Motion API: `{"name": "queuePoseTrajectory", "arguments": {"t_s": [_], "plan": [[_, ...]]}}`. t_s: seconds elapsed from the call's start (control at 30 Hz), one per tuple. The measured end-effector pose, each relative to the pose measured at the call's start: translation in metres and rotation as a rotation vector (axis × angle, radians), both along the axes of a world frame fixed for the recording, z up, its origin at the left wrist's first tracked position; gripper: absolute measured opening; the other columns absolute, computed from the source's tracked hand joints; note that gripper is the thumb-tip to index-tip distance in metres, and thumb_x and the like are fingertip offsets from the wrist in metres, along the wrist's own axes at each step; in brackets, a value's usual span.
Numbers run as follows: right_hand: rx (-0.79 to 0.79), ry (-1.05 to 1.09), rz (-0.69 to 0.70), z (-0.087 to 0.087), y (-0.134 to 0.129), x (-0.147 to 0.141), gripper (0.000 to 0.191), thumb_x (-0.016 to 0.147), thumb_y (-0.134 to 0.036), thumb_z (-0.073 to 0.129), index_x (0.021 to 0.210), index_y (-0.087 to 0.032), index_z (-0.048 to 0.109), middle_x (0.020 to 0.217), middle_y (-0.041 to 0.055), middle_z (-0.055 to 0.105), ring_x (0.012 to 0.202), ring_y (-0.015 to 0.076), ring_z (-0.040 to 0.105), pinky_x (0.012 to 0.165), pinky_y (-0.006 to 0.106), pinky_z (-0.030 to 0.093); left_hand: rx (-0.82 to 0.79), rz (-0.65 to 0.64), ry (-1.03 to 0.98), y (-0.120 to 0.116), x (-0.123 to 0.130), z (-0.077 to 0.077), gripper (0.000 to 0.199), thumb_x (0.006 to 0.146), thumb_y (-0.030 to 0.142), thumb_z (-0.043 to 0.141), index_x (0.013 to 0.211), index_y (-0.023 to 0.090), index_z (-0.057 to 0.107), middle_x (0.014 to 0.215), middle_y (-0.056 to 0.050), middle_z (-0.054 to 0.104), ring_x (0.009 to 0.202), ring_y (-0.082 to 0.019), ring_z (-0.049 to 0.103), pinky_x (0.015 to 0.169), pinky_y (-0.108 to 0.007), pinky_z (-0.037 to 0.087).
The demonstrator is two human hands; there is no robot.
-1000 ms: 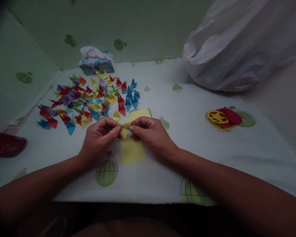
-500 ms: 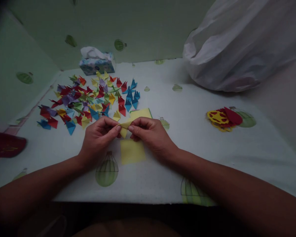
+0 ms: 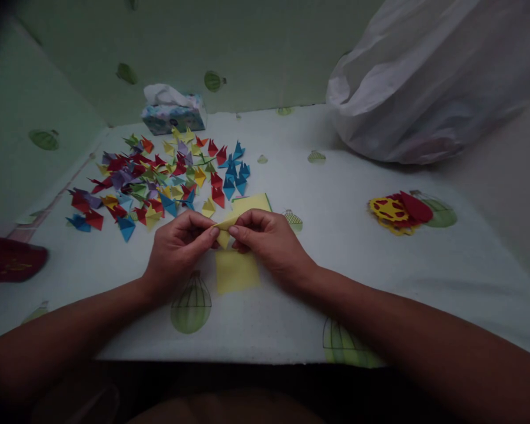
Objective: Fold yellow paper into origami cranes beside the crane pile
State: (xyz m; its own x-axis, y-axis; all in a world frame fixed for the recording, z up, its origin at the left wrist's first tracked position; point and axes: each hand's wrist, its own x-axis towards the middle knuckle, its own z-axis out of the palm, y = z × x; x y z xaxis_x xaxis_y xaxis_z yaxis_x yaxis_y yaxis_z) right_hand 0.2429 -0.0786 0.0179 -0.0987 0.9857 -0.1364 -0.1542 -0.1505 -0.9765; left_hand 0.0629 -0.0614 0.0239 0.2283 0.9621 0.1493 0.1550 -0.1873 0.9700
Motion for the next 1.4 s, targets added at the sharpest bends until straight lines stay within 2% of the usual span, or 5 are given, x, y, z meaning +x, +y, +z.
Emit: {"name": "queuePoseTrajectory", "arguments": {"t_s": [0.33, 0.6, 0.83, 1.07, 1.4], "plan": [[-0.011, -0.009, -0.011, 0.0053, -0.0022, -0.0024, 0.025, 0.075, -0.035, 0.082, 0.069, -0.018, 0.064, 0.064, -0.0003, 0.068, 0.063, 0.0125, 0.058, 0.068, 0.029, 0.046, -0.032, -0.014, -0.042, -0.0002, 0.0008, 0.0005, 0.013, 0.082, 0.028, 0.074, 0.081, 0.017, 0.066, 0.07, 0.0, 0.066, 0.064, -0.011, 0.061, 0.061, -0.023, 0.05], [-0.019, 0.0, -0.032, 0.0058, -0.0024, -0.0034, 0.023, 0.074, -0.038, 0.083, 0.076, -0.019, 0.07, 0.065, -0.0003, 0.067, 0.063, 0.0135, 0.059, 0.069, 0.03, 0.049, -0.056, 0.01, -0.091, 0.0009, 0.0013, 0.0003, 0.014, 0.081, 0.028, 0.074, 0.08, 0.018, 0.064, 0.068, 0.001, 0.065, 0.062, -0.011, 0.061, 0.06, -0.023, 0.05], [-0.011, 0.012, -0.053, 0.0038, -0.0027, -0.0041, 0.028, 0.074, -0.04, 0.083, 0.073, -0.019, 0.065, 0.064, -0.0009, 0.066, 0.063, 0.0131, 0.059, 0.068, 0.03, 0.048, -0.005, 0.011, -0.037, -0.0004, 0.0017, -0.0019, 0.012, 0.081, 0.027, 0.074, 0.079, 0.018, 0.066, 0.07, 0.0, 0.066, 0.063, -0.012, 0.061, 0.06, -0.024, 0.049], [-0.002, -0.003, -0.068, 0.0057, -0.0028, -0.0042, 0.026, 0.074, -0.04, 0.084, 0.077, -0.018, 0.069, 0.066, -0.0007, 0.066, 0.063, 0.0124, 0.058, 0.067, 0.029, 0.047, -0.025, 0.016, -0.055, 0.0004, 0.0026, -0.0002, 0.012, 0.081, 0.027, 0.073, 0.079, 0.018, 0.065, 0.068, 0.0, 0.066, 0.061, -0.011, 0.061, 0.059, -0.023, 0.05], [0.021, -0.03, -0.08, 0.0053, -0.0029, -0.0042, 0.027, 0.075, -0.041, 0.082, 0.073, -0.019, 0.065, 0.064, -0.0007, 0.066, 0.063, 0.0135, 0.058, 0.068, 0.03, 0.047, 0.021, 0.003, -0.018, -0.0015, 0.0018, -0.0037, 0.012, 0.083, 0.028, 0.074, 0.08, 0.018, 0.067, 0.07, 0.0, 0.066, 0.064, -0.012, 0.061, 0.061, -0.025, 0.049]]}}
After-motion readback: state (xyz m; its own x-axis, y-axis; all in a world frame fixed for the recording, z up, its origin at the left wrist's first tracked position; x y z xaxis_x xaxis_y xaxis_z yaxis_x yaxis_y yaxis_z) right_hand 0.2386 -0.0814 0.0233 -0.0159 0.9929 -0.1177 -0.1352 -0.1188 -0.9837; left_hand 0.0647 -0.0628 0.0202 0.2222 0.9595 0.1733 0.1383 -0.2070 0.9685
